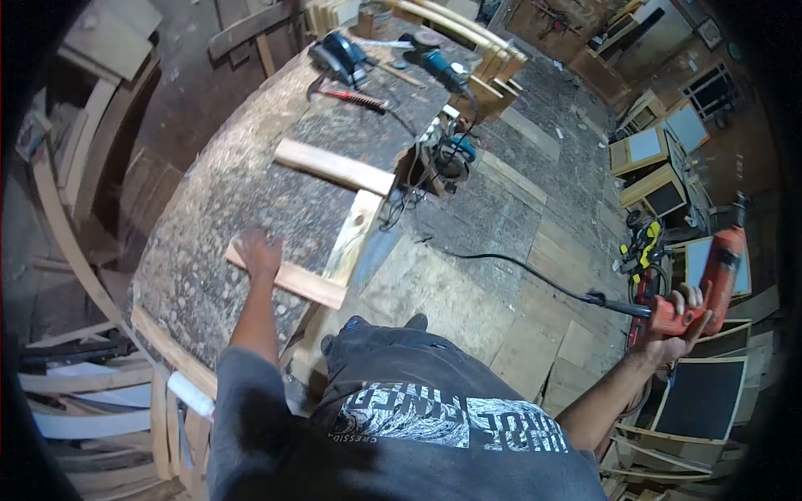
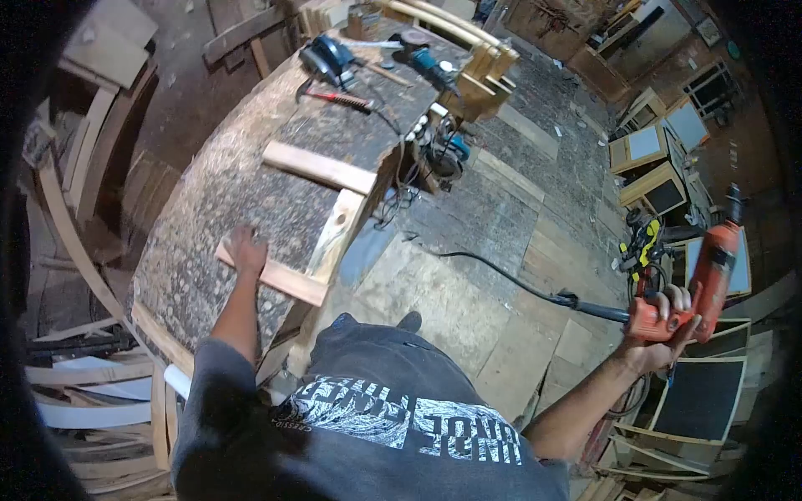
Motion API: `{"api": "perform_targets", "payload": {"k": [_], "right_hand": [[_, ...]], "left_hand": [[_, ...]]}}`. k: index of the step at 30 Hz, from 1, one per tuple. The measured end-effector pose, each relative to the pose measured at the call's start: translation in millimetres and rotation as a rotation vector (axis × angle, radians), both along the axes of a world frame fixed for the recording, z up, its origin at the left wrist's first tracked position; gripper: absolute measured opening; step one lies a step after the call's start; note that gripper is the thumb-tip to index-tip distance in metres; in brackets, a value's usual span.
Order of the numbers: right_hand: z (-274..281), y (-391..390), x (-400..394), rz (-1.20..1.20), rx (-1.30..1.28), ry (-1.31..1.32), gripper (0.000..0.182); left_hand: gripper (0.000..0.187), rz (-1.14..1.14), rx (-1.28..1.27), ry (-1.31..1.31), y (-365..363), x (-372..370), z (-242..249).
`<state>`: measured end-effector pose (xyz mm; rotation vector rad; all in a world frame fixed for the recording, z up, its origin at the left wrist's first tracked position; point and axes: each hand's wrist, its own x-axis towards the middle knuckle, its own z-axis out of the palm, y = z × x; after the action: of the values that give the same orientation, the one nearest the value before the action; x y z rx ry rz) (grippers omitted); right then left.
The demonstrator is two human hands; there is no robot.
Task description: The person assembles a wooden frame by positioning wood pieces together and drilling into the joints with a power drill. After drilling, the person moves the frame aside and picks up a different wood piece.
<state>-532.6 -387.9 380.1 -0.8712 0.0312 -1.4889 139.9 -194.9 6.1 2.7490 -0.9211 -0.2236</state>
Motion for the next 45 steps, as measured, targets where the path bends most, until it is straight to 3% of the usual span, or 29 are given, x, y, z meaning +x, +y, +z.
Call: {"api": "perform_targets", "payload": {"k": [1,2,4,6,8,9,10,12,14,17,19,21,22,23,24,25,28,33,35,36,39,41,43,45], "right_hand": [[-11.4,-7.9,-5.8,-0.008,0.046,-0.071,0.052],[-25.5,-18.1,-9.9,-0.202,0.071,0.065,0.063],[-45.4,-43.9,-5.4,-0.211,0.134,0.073,0.067],[-66.6,-73.6,7.9,-0.026,0.197,-0.069,0.067],[-85.2,-109.5,19.7,0.033,0.261,-0.084,0.068],[-92.1,-127.0,26.5,0.122,0.292,-0.178,0.066],[-99.0,-141.4,33.0,0.217,0.32,-0.27,0.063],[-113.2,-167.5,45.7,0.197,0.336,-0.261,0.061],[-118.8,-197.4,55.6,0.181,0.356,-0.247,0.058],[-124.5,-230.8,63.8,0.105,0.369,-0.182,0.057],[-118.1,-256.6,66.5,0.074,0.384,-0.124,0.051],[-121.5,-285.7,61.0,0.169,0.241,-0.085,0.054],[-109.5,-288.9,73.0,0.061,0.297,-0.036,0.057],[-103.3,-294.7,79.3,-0.046,0.356,0.012,0.06],[-108.6,-307.8,78.7,-0.005,0.313,0.001,0.066],[-111.9,-316.9,77.9,0.002,0.316,0.003,0.066],[-118.6,-344.1,76.7,0.036,0.287,0.085,0.067],[-115.4,-386.8,61.5,0.207,0.276,0.091,0.07],[-116.8,-400.7,52.3,0.308,0.269,0.038,0.072],[-117.3,-407.6,48.9,0.339,0.267,0.024,0.073],[-121.6,-426.3,40.4,0.459,0.265,-0.003,0.073],[-122.1,-434.2,38.4,0.468,0.271,0.051,0.073],[-127.1,-442.6,36.0,0.484,0.279,0.11,0.073],[-139.9,-449.5,35.2,0.485,0.345,0.154,0.07]], "left_hand": [[0.058,-0.014,-0.007,-0.018,-18.0,-3.9,2.7],[0.055,0.014,-0.233,-0.062,-36.1,-11.5,2.8],[0.047,-0.081,-0.646,-0.126,-93.1,-40.6,6.6],[0.042,-0.232,-0.907,0.396,-158.7,-157.3,120.0],[0.03,-0.763,-1.057,0.648,-202.8,-257.1,190.1],[0.033,-0.909,-0.935,0.736,-214.2,-297.5,220.8],[0.039,-1.083,-0.811,0.652,-227.5,-326.1,228.1],[0.042,-1.178,-0.69,0.76,-247.3,-372.0,233.3],[0.041,-1.198,-0.563,0.937,-273.0,-390.4,222.0],[0.038,-1.185,-0.423,0.993,-316.0,-391.8,219.8],[0.037,-1.203,-0.461,1.023,-349.5,-392.0,210.6],[0.037,-1.173,-0.359,1.037,-377.6,-394.8,205.2],[0.037,-1.172,-0.363,1.04,-391.1,-399.4,205.1],[0.037,-1.203,-0.6,0.847,-403.0,-407.2,205.6],[0.037,-1.213,-0.825,0.64,-413.3,-414.7,206.6],[0.037,-1.206,-0.825,0.639,-422.7,-421.4,208.5],[0.033,-1.08,-0.512,0.934,-454.7,-433.1,216.6],[0.04,-1.077,-0.651,1.113,-491.5,-453.6,199.2],[0.044,-0.922,-0.269,1.938,-500.7,-454.0,205.2],[0.043,-0.899,-0.176,2.222,-506.5,-453.1,208.7],[0.043,-0.817,-0.17,2.394,-516.0,-464.2,204.9],[0.045,-0.808,-0.221,2.279,-520.6,-470.8,202.4],[0.047,-1.028,-0.451,1.667,-520.6,-479.2,200.8],[0.052,-0.955,-0.447,1.517,-511.1,-477.5,188.2]]}}
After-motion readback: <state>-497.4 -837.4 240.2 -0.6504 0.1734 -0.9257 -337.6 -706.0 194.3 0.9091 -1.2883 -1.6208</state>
